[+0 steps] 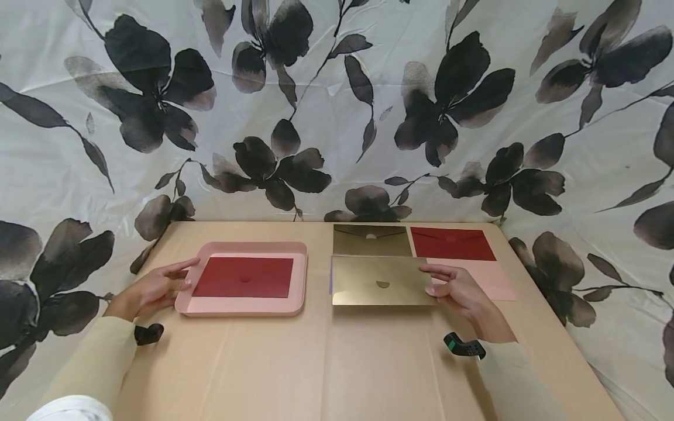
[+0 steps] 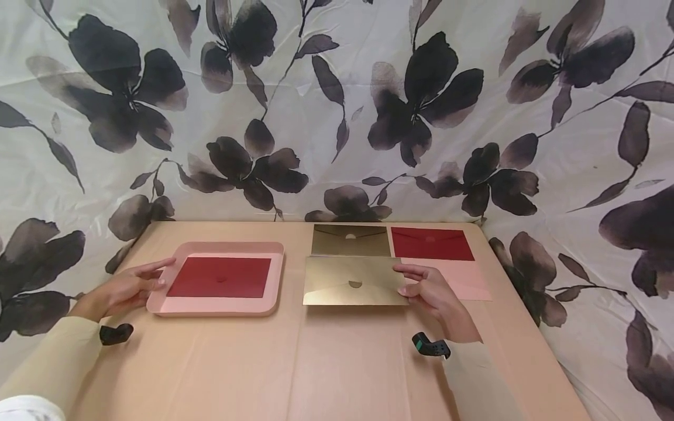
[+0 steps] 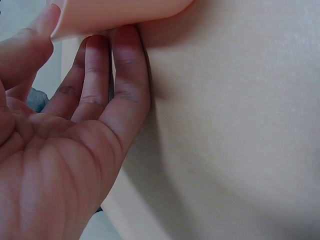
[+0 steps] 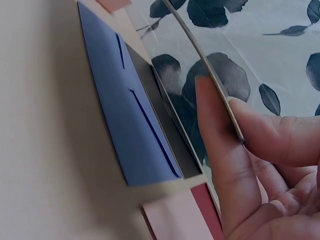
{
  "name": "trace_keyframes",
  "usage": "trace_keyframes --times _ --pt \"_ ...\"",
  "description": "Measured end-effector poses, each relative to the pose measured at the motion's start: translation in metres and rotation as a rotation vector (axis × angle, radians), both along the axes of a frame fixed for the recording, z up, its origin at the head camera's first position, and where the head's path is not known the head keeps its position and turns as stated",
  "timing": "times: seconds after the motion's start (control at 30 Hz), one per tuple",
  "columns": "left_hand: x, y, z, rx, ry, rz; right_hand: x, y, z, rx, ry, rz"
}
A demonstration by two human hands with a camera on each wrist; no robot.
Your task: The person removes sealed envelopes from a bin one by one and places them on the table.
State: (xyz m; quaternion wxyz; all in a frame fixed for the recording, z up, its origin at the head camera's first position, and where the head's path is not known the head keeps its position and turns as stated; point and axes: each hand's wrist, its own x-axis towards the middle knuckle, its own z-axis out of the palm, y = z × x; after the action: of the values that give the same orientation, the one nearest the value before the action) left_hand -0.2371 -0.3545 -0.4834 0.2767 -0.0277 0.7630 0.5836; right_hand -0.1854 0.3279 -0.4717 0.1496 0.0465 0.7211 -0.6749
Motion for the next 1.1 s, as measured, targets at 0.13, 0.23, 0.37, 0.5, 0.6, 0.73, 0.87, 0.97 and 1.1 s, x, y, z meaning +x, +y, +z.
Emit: trace_keyframes --times 0.13,0.23,0.37,0.5,0.6,0.73,0.87,0.97,1.1 --pt "0.001 -0.001 0.000 -0.005 0.010 0.000 0.002 0.006 -0.002 0.026 -0.010 -0.017" --pt "0.003 -0.001 0.001 -0.008 0.014 0.002 0.004 0.012 -0.004 0.012 -0.011 -0.020" --pt "0.004 0.001 0.002 0.000 0.018 0.010 0.007 0.022 -0.007 -0.013 0.006 -0.007" --pt "0.006 0.001 0.002 -0.007 0.016 0.010 0.009 0.031 -0.008 -0.020 -0.004 -0.018" --pt "0.007 0.001 0.002 -0.020 0.015 0.009 0.011 0.039 -0.009 -0.015 -0.008 -0.026" --pt "0.008 0.001 0.000 -0.026 0.023 0.008 0.014 0.050 -0.011 0.002 -0.006 -0.029" --pt "0.008 0.000 -0.001 -0.022 0.025 0.013 0.018 0.059 -0.014 0.020 -0.009 -0.040" --pt "0.008 0.000 -0.001 -0.025 0.024 0.018 0.021 0.066 -0.016 0.029 -0.014 -0.046" --pt "0.008 0.000 -0.001 -0.038 0.027 0.019 0.023 0.074 -0.017 0.028 -0.031 -0.063"
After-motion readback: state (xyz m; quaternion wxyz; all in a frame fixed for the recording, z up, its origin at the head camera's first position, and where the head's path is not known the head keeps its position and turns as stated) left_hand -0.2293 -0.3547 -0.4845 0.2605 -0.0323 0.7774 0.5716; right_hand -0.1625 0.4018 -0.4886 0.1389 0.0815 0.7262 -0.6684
